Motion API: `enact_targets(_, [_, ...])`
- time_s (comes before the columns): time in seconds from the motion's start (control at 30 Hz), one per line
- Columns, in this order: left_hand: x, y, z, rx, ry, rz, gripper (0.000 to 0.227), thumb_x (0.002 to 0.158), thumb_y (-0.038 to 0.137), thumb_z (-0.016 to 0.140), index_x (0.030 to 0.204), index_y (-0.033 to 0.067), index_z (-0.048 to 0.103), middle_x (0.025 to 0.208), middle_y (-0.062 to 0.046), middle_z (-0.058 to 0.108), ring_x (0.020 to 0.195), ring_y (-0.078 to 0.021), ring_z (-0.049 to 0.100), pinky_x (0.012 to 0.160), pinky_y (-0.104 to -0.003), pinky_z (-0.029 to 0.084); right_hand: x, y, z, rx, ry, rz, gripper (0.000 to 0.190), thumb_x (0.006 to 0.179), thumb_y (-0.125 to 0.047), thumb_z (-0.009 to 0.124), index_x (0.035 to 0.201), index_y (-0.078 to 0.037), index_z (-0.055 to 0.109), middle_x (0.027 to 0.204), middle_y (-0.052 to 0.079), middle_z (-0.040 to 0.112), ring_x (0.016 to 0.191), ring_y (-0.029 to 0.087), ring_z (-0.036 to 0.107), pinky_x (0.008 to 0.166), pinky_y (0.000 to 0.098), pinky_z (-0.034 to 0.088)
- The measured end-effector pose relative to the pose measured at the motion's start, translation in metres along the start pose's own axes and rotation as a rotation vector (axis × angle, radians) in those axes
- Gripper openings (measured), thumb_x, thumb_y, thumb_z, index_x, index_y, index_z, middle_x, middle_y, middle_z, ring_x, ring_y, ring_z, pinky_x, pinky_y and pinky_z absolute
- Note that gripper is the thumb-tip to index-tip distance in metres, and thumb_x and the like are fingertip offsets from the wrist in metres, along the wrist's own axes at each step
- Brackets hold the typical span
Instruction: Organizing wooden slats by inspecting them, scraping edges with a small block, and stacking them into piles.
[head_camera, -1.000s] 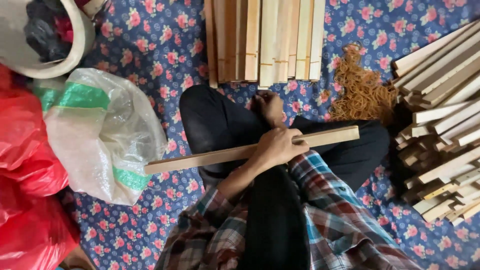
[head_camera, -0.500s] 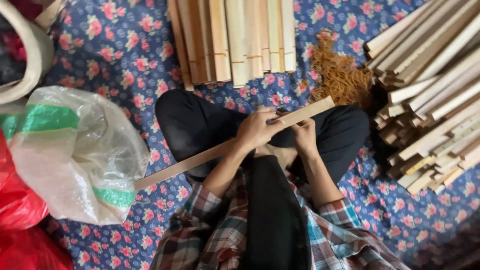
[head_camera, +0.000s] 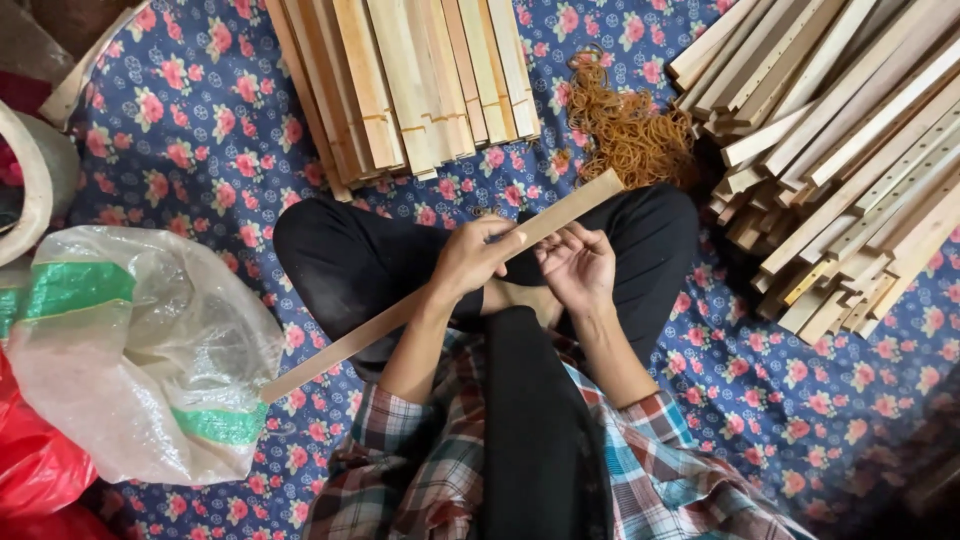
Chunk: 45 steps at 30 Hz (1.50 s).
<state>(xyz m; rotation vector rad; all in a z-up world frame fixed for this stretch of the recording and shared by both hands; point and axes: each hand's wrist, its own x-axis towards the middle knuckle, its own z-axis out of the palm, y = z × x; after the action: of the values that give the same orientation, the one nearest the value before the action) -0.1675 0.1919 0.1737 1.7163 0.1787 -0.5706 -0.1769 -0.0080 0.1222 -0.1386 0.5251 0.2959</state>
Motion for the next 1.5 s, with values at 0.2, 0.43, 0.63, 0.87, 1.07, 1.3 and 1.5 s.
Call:
enact_targets(0.2, [-0.014,0.022,0.007,0.12,-0.067,-0.065,0.047,0.084,0.054,0.07,0.114,0.0176,0.077,0.057,-0.006,0.068,0.073,-0.0247,0.076,0.073,-0.036,0.055,-0.026,0.0,0.059,-0.086,0.166,-0.039,0.016,0.091,0.001,0.061,0.084,-0.012,0.057,0.069,-0.012,0.053,0.05,-0.004,0.046,0.043,0.009,0.033])
enact_targets(0.43, [-0.023,0.024,0.011,0.24,-0.12,-0.069,0.042,0.085,0.047,0.067,0.114,0.019,0.075,0.058,-0.003,0.069,0.088,-0.0268,0.076,0.088,-0.044,0.056,-0.005,-0.114,0.006,-1.12,-0.035,-0.475,0.045,0.09,-0.023,0.066,0.126,0.004,0.067,0.098,0.009,0.064,0.054,0.013,0.065,0.045,0.0209,0.049])
enact_targets(0.63, [-0.022,0.023,0.017,0.378,-0.097,-0.145,0.046,0.085,0.055,0.061,0.12,0.0271,0.073,0.105,-0.013,0.076,0.114,-0.0354,0.067,0.097,-0.047,0.052,-0.006,-0.098,0.036,-1.486,-0.285,-0.151,0.048,0.074,0.004,0.079,0.118,0.008,0.062,0.079,0.022,0.068,0.052,0.027,0.069,0.046,0.0353,0.058])
enact_targets(0.87, [-0.028,0.048,-0.004,0.325,0.07,-0.167,0.051,0.083,0.06,0.063,0.121,0.027,0.072,0.102,-0.011,0.077,0.113,-0.0341,0.068,0.096,-0.048,0.053,-0.063,-0.045,0.015,-1.566,-0.317,-0.586,0.031,0.088,-0.039,0.063,0.084,-0.009,0.065,0.058,0.004,0.054,0.057,0.017,0.055,0.064,0.0286,0.04])
enact_targets(1.07, [-0.039,0.055,0.01,0.256,0.066,-0.028,0.044,0.087,0.054,0.065,0.119,0.0256,0.072,0.073,-0.001,0.075,0.093,-0.0226,0.075,0.086,-0.041,0.056,-0.078,-0.037,0.027,-0.957,-0.525,-0.672,0.051,0.092,-0.042,0.046,0.049,-0.014,0.047,0.044,0.008,0.05,0.061,0.027,0.058,0.096,0.0449,0.037])
enact_targets(1.3, [-0.053,0.068,0.037,-0.146,0.206,0.164,0.04,0.098,0.041,0.062,0.121,0.0102,0.071,0.093,-0.011,0.08,0.077,-0.0207,0.077,0.076,-0.036,0.058,-0.054,-0.04,0.003,0.053,-0.544,-0.062,0.021,0.09,-0.023,0.05,0.069,-0.02,0.046,0.051,-0.008,0.045,0.051,0.007,0.048,0.065,0.0247,0.053])
enact_targets(1.5, [-0.08,0.092,0.034,0.159,0.185,0.328,0.04,0.096,0.046,0.063,0.121,0.017,0.071,0.081,-0.012,0.078,0.084,-0.034,0.076,0.074,-0.044,0.06,-0.066,-0.048,0.069,0.136,-0.243,-0.114,0.028,0.101,-0.002,0.056,0.123,-0.007,0.071,0.114,0.013,0.077,0.085,0.013,0.077,0.053,0.0072,0.053])
